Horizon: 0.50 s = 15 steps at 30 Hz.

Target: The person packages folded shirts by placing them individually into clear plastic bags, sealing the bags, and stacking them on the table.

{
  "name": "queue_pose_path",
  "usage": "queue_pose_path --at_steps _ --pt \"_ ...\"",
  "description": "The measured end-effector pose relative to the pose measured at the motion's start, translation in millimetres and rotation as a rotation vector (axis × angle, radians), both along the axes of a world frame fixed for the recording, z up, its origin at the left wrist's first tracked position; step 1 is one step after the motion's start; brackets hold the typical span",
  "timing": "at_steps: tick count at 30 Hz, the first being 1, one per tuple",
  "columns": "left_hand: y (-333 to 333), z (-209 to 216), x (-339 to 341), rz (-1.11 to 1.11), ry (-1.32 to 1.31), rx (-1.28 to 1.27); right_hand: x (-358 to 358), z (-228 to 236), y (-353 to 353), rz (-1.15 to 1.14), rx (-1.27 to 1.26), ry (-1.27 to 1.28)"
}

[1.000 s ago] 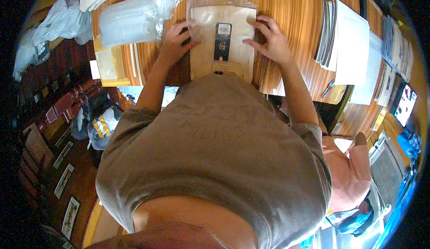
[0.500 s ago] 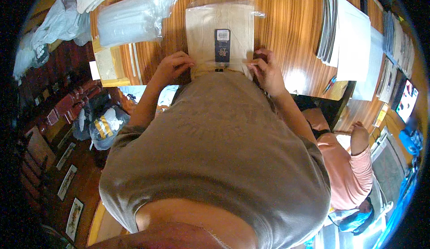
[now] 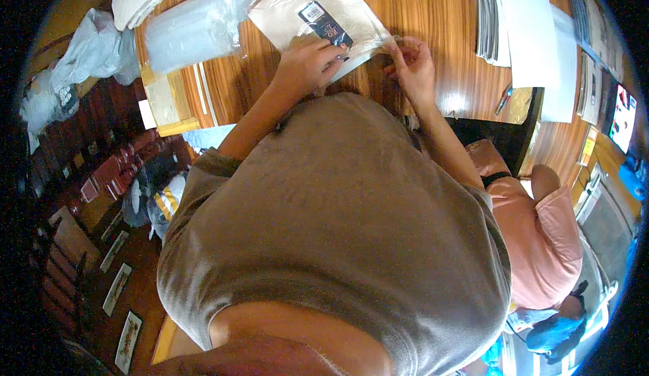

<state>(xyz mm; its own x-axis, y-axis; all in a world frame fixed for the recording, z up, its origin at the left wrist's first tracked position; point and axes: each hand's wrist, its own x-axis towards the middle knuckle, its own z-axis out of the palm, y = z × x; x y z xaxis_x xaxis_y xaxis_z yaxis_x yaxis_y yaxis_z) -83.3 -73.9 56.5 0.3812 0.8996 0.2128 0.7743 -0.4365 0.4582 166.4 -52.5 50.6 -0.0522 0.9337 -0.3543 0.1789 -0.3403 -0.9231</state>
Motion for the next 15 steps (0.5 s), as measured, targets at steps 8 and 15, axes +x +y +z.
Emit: queue_pose_path --at_steps 8,15 --pt "1.9 33.8 44.0 -0.161 -0.196 0.052 -51.9 -121.3 16.7 0.101 0.304 -0.382" --pt "-31.6 37.1 2.1 -0.264 -0.163 -0.018 -41.3 -66.5 -2.4 0.095 0.01 -0.175"
